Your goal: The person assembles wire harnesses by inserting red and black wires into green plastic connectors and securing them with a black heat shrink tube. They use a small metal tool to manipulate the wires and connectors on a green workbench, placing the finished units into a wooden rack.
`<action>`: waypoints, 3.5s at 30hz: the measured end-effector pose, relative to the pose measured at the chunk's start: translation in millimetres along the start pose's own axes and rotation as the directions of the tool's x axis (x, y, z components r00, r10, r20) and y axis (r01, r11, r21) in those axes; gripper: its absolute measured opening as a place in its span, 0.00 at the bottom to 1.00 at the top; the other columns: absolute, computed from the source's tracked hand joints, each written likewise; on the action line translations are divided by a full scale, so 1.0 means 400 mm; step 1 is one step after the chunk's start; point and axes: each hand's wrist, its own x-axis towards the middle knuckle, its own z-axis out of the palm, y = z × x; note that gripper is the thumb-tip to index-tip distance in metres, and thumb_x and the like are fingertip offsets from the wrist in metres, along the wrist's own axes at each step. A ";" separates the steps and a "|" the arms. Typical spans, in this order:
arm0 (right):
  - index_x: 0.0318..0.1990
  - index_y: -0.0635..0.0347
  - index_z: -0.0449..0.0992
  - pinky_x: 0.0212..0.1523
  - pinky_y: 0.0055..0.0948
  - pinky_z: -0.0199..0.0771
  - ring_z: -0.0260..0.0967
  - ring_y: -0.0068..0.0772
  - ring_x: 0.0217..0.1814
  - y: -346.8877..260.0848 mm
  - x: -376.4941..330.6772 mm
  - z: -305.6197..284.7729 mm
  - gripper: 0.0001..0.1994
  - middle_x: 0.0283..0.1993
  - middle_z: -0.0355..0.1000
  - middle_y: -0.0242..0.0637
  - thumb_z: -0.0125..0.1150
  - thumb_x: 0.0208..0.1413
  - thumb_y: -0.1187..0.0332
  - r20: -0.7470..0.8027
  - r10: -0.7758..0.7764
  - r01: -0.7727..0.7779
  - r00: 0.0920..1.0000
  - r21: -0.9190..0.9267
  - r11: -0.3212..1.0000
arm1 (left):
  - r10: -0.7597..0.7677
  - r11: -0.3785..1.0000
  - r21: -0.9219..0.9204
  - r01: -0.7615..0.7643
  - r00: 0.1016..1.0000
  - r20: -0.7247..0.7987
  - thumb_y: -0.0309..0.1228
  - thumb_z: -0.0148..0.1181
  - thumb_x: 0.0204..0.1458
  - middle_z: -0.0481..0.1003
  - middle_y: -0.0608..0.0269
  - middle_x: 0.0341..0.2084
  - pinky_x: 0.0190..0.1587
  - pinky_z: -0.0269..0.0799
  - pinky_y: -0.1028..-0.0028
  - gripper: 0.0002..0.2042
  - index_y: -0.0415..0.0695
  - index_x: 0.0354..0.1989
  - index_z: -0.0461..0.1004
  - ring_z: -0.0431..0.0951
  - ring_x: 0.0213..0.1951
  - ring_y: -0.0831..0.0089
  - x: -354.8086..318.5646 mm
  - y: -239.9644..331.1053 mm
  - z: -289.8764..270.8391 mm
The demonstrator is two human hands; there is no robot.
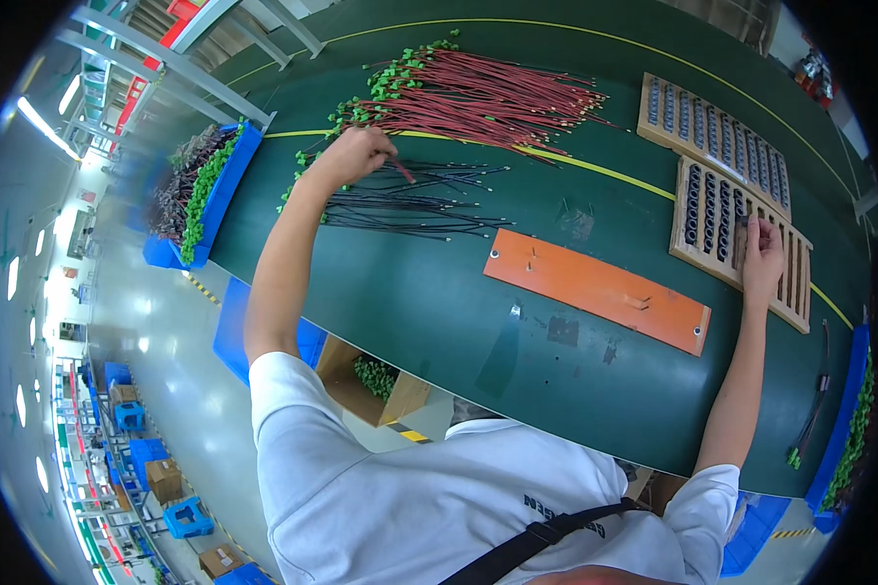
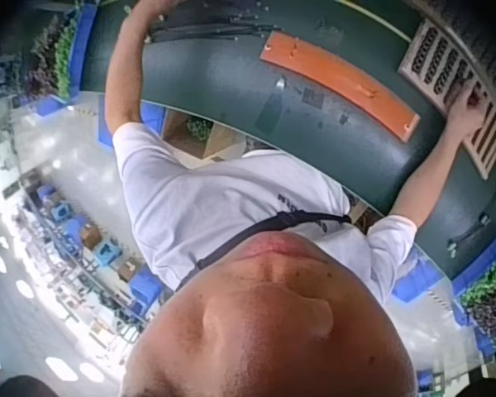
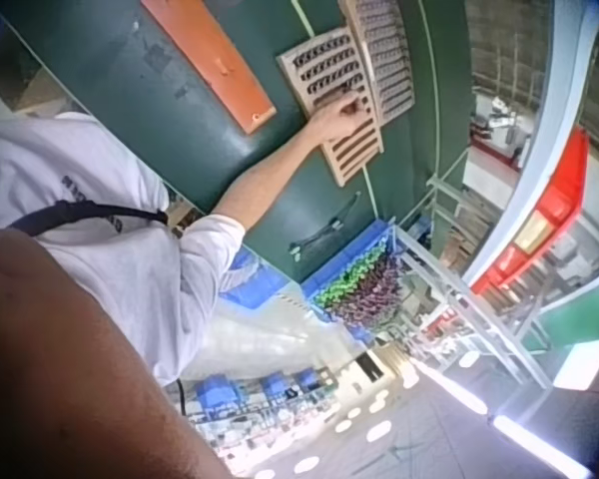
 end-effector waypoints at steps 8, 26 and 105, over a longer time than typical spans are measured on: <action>0.50 0.66 0.80 0.42 0.25 0.75 0.74 0.21 0.37 0.016 0.008 -0.001 0.20 0.36 0.79 0.36 0.64 0.67 0.55 0.025 0.025 -0.025 0.999 -0.013 1.000 | 0.024 0.999 0.047 -0.021 0.997 -0.078 0.21 0.68 0.48 0.77 0.55 0.38 0.44 0.78 0.60 0.10 0.38 0.41 0.82 0.81 0.42 0.55 -0.016 0.016 0.081; 0.50 0.67 0.80 0.43 0.25 0.74 0.74 0.21 0.38 0.008 0.006 -0.004 0.20 0.36 0.80 0.36 0.64 0.67 0.54 0.025 0.044 -0.044 0.999 0.004 0.999 | -0.493 0.783 -0.622 0.017 0.626 -0.604 0.23 0.63 0.62 0.84 0.53 0.39 0.46 0.81 0.74 0.15 0.32 0.56 0.75 0.84 0.38 0.72 -0.130 -0.065 -0.205; 0.56 0.67 0.76 0.56 0.30 0.81 0.79 0.32 0.54 -0.531 -0.412 0.095 0.16 0.57 0.77 0.45 0.49 0.75 0.63 0.691 -0.158 -0.615 0.705 0.708 0.346 | -0.030 0.515 -0.856 0.048 0.999 0.038 0.22 0.69 0.55 0.81 0.65 0.31 0.32 0.72 0.79 0.09 0.37 0.44 0.83 0.78 0.32 0.80 0.013 0.613 0.107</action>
